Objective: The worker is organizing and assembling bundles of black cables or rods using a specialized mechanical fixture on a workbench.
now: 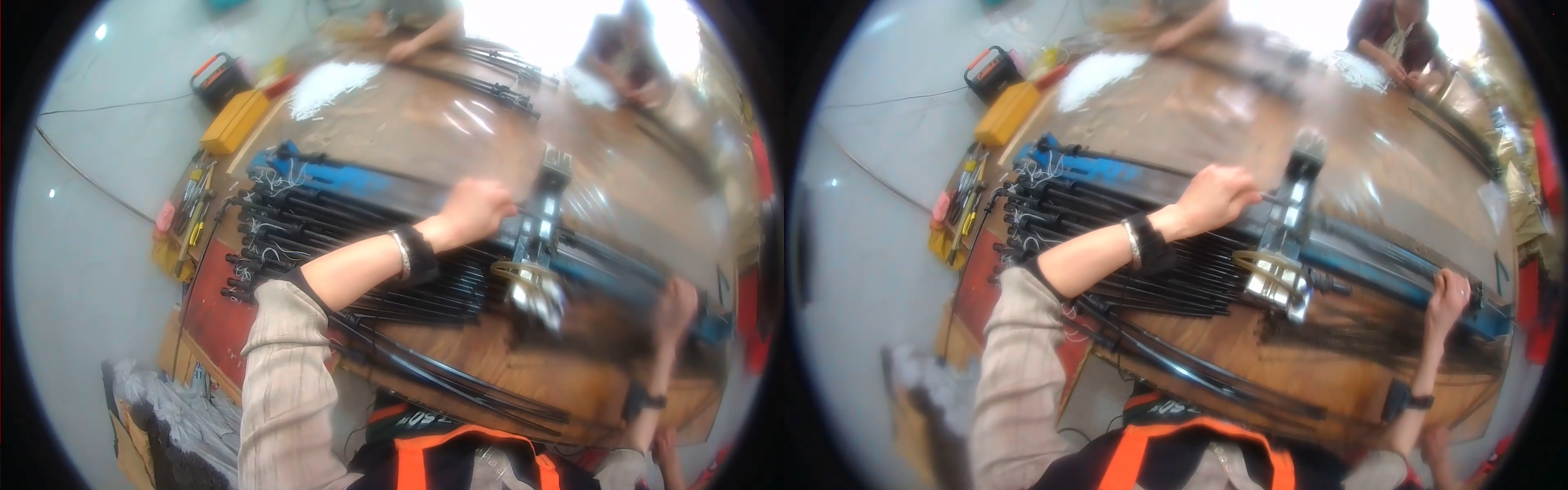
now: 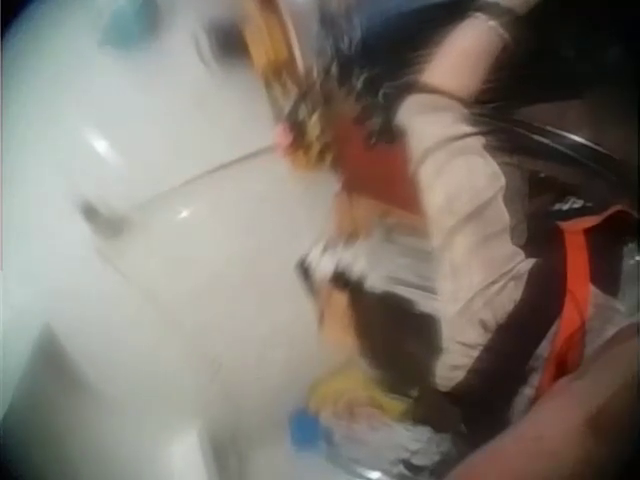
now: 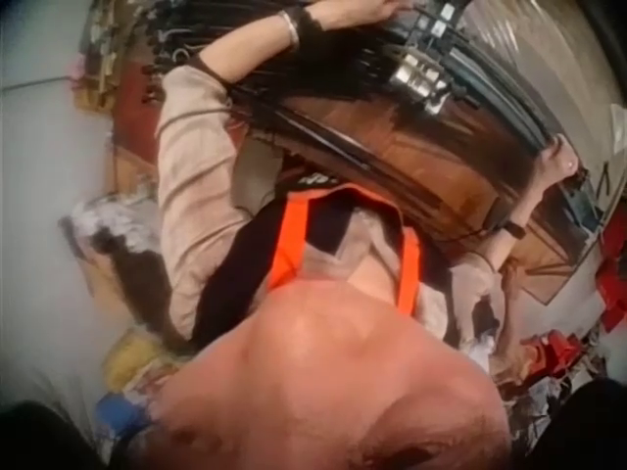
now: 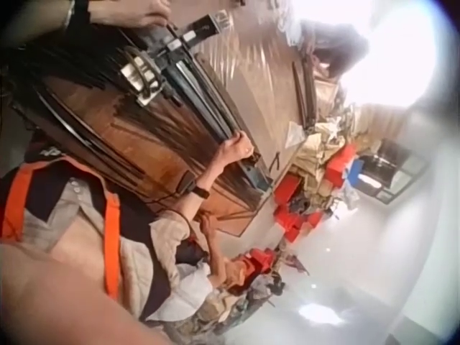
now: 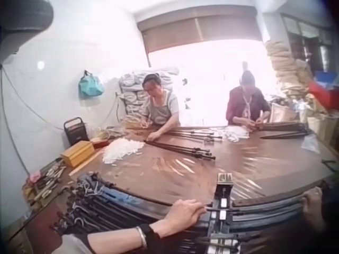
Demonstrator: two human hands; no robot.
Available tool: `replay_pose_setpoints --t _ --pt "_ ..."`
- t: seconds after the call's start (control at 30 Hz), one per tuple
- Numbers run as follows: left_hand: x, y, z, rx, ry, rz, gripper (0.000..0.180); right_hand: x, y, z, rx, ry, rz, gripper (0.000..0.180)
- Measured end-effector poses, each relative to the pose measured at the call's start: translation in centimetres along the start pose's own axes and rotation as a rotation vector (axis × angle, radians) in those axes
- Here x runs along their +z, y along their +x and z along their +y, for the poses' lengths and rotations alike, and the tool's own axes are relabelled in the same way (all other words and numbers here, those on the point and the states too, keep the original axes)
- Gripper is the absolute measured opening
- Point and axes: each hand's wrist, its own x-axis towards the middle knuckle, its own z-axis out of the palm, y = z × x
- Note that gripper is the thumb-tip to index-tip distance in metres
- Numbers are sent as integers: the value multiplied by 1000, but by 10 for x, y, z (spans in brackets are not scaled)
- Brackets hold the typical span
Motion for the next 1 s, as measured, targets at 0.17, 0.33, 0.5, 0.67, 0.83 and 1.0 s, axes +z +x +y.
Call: replay_pose_setpoints --t 0.17,0.33,0.5,0.67,0.83,1.0 --pt "9 0 5 -1 93 48 11 4 -5 6 61 -24 -59 4" --pt "8 -4 4 20 100 100 11 3 -4 1 64 4 -30 4" --pt "5 -4 5 65 65 145 14 -3 -4 -7 134 24 -84 12" --pt "1 5 5 99 -64 94 18 -12 -1 -67 -54 11 -3 31" --pt "0 8 9 0 132 -80 13 -17 -26 -124 -142 210 -34 23" --pt "4 15 15 -17 174 -116 12 -29 -37 -145 -9 302 -125 24"
